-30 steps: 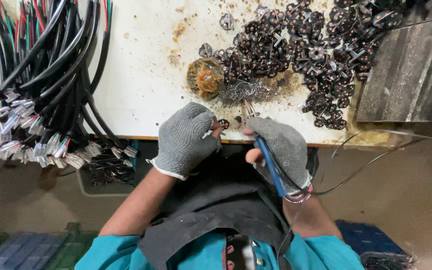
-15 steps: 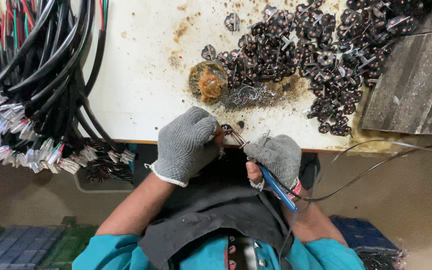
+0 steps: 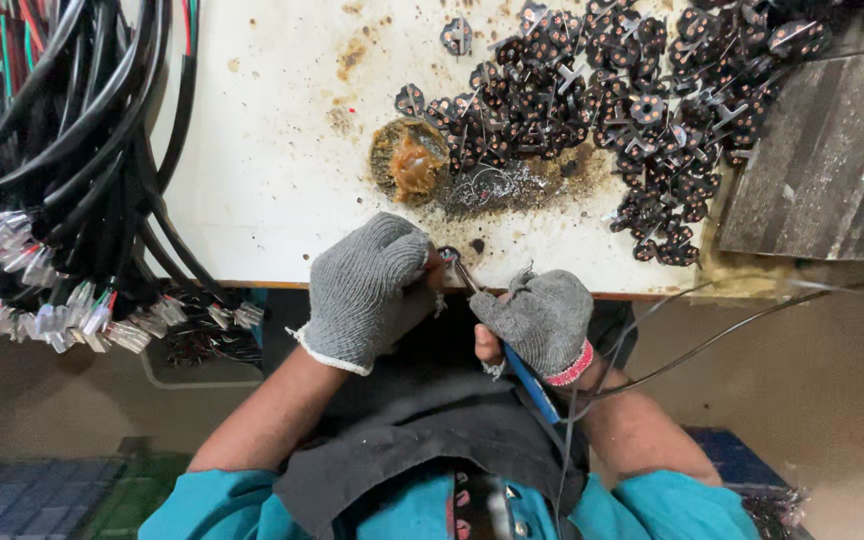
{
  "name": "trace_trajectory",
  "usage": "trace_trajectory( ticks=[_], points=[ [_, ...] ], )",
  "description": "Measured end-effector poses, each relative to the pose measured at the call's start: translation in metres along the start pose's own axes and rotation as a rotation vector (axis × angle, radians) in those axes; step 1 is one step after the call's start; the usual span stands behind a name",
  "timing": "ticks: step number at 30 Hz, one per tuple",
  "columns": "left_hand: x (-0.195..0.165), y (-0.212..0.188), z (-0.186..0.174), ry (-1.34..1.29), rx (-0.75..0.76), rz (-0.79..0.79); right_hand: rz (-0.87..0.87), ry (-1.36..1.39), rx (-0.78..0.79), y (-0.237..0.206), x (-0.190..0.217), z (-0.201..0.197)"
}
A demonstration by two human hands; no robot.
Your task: The person solders wire ends to small black plug components at a workbench. They hold a wire and component, apply the soldering iron to the joint, dip the joint in rosin flux, and set finished assemblies aside with a pile of completed parts on the table.
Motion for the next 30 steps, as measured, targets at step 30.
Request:
trace_trajectory(
  ticks=[30],
  points=[
    [0.0,-0.001,0.001,0.009,-0.008,0.004,0.031,0.133,0.06,0.002,-0.001,0.001]
  ],
)
Point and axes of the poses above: each hand's wrist, its own y-axis towards the middle knuckle, its own z-axis out of the palm, x = y × z, the point moved 8 cm from there along y, towards the middle knuckle, and after that the axes turned 4 degrees about -x, right-handed, at the moved point
